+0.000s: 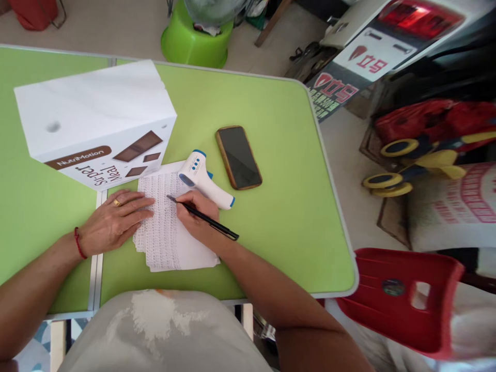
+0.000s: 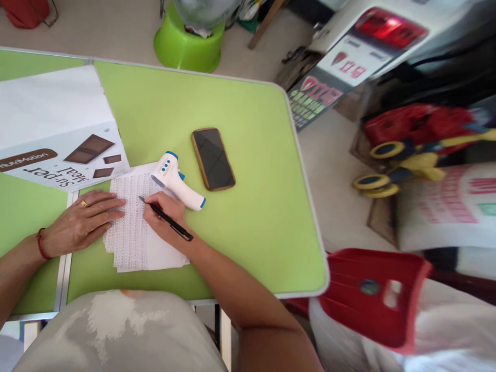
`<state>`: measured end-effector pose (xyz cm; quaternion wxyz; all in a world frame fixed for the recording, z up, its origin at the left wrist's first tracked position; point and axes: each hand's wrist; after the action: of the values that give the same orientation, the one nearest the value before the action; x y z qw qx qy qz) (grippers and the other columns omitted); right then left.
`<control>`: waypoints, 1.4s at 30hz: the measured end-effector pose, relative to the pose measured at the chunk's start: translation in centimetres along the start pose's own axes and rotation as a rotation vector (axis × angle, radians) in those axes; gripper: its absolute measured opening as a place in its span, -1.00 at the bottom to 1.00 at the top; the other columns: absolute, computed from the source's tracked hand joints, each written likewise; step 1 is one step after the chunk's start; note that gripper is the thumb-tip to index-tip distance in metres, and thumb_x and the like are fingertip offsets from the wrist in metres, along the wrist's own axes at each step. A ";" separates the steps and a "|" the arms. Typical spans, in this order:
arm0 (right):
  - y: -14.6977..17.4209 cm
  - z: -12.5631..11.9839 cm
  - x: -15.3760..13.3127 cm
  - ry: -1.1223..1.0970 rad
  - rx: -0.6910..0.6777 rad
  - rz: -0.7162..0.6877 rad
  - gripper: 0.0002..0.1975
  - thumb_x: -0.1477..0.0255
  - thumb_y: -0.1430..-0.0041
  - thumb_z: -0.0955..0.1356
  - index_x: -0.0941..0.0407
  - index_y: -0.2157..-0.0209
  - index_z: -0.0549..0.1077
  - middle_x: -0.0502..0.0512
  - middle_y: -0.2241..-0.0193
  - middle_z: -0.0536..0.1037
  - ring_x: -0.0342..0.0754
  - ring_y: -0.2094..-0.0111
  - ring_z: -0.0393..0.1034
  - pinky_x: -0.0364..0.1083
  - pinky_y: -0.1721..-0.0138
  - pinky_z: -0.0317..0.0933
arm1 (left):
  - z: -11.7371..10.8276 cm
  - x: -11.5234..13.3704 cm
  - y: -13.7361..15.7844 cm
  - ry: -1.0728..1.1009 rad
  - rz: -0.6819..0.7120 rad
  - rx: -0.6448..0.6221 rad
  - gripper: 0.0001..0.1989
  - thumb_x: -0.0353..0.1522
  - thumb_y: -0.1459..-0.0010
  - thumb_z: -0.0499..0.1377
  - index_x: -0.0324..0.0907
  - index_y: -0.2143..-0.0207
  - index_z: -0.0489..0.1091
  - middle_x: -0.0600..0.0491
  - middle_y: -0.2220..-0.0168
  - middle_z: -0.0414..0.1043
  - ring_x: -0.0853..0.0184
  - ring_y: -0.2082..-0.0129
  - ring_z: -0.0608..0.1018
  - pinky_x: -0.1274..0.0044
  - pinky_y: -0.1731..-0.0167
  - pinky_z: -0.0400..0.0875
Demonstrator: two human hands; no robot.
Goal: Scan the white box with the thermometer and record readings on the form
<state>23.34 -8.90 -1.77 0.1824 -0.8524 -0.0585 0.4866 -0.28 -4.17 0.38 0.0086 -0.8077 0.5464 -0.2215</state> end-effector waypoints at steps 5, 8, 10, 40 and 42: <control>0.0 -0.1 0.0 -0.015 -0.014 -0.027 -0.89 0.57 0.00 0.29 0.07 0.48 0.37 -0.12 0.60 0.43 -0.21 0.58 0.29 -0.19 0.52 0.22 | 0.0 0.0 0.0 0.000 -0.002 0.002 -0.72 -0.48 -0.31 0.05 -0.20 -0.05 0.33 -0.06 -0.19 0.34 0.08 -0.20 0.34 0.12 -0.13 0.32; 0.0 -0.1 0.0 -0.020 -0.017 0.011 -0.90 0.55 -0.01 0.28 0.07 0.47 0.39 -0.11 0.60 0.45 -0.21 0.59 0.30 -0.19 0.53 0.22 | 0.0 0.1 0.0 0.000 -0.008 0.000 -0.72 -0.47 -0.31 0.04 -0.19 -0.05 0.34 -0.05 -0.19 0.34 0.08 -0.20 0.34 0.12 -0.13 0.31; 0.0 -0.1 0.0 -0.026 0.006 0.044 -0.91 0.53 -0.02 0.28 0.07 0.46 0.39 -0.12 0.61 0.45 -0.21 0.60 0.30 -0.19 0.54 0.22 | 0.0 0.1 0.0 0.004 -0.013 0.000 -0.72 -0.47 -0.31 0.04 -0.17 -0.05 0.34 -0.03 -0.19 0.34 0.09 -0.20 0.34 0.12 -0.14 0.31; 0.2 -0.3 0.8 0.205 -0.009 -0.336 -0.86 0.60 -0.10 0.26 0.08 0.34 0.36 -0.03 0.52 0.46 -0.17 0.51 0.35 -0.18 0.47 0.28 | -0.3 0.3 -0.3 0.031 0.032 0.133 -0.70 -0.51 -0.27 0.09 -0.21 -0.04 0.31 -0.12 -0.05 0.43 0.12 -0.10 0.43 0.18 -0.02 0.45; 0.2 -0.7 0.9 0.283 -0.093 -0.421 -0.85 0.59 -0.16 0.25 0.10 0.28 0.39 0.04 0.44 0.49 -0.12 0.41 0.39 -0.14 0.39 0.31 | -0.9 0.4 -0.3 0.000 0.015 0.293 -0.70 -0.52 -0.22 0.12 -0.20 -0.02 0.32 -0.10 0.08 0.47 0.17 0.02 0.49 0.27 0.11 0.52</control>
<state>24.39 -8.99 -2.27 0.2465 -0.8886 -0.2308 0.3103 -0.17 -4.22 1.38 0.1282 -0.7937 0.5143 -0.2985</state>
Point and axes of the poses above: each hand's wrist, its own y-axis away from the middle knuckle, its own z-axis out of the palm, x = y × z
